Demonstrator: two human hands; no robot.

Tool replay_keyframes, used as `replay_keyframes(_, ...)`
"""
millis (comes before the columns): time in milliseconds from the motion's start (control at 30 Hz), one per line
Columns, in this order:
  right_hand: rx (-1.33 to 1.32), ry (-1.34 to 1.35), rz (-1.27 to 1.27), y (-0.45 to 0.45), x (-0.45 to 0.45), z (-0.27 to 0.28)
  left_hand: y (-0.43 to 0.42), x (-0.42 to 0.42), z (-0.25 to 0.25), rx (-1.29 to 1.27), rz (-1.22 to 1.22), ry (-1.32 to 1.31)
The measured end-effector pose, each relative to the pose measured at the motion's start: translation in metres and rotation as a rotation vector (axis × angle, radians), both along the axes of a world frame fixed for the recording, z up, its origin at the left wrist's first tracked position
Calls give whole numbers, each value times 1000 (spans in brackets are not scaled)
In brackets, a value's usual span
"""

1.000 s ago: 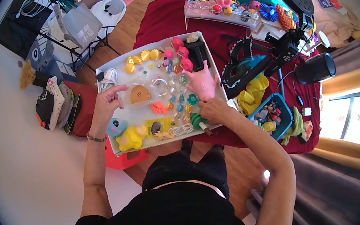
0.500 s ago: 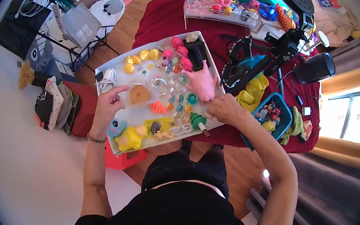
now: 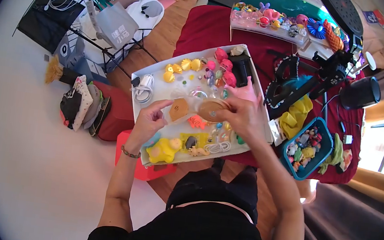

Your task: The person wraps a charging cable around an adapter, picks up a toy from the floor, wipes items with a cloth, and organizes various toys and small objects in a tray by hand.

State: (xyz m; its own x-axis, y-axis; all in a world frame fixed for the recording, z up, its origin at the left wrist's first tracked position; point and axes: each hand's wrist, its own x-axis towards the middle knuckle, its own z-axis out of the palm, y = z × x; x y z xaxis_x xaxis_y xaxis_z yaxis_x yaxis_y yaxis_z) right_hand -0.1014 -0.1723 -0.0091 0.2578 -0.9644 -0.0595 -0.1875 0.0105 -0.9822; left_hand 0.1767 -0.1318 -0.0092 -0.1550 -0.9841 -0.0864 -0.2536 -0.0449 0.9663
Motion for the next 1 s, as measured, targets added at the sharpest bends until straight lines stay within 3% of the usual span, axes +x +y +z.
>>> replay_keyframes(67,75,-220,-53,-2,33,-15,3,-3,-1,-25,21,-19)
replay_keyframes(267,56,-70,-57,-1,89,-63,11,-7,-6,-72,173,14)
replay_keyframes(367,23,86,-50,-2,100,-57,13,-11,-5,-122,177,-26)
replay_keyframes(467,290,64,23,-9,110,-48,15,-17,-5,-189,121,-119)
replay_keyframes(567,326,-133,-23,-10,122,-48,17,-20,-10,-210,78,-153)
replay_keyframes(667,189,-98,109,-3,124,-62,15,-20,-15,-179,102,-118)
replay_keyframes(767,-282,132,-68,10,96,-53,10,-15,-11,-136,167,-50)
replay_keyframes(867,-430,390,-155,10,30,-53,8,-8,-5,-90,207,-15)
replay_keyframes(933,-503,735,-31,16,-10,-55,6,-6,-4,-94,213,-41)
replay_keyframes(1000,-618,897,108,29,-27,-63,4,-8,-1,-88,215,-61)
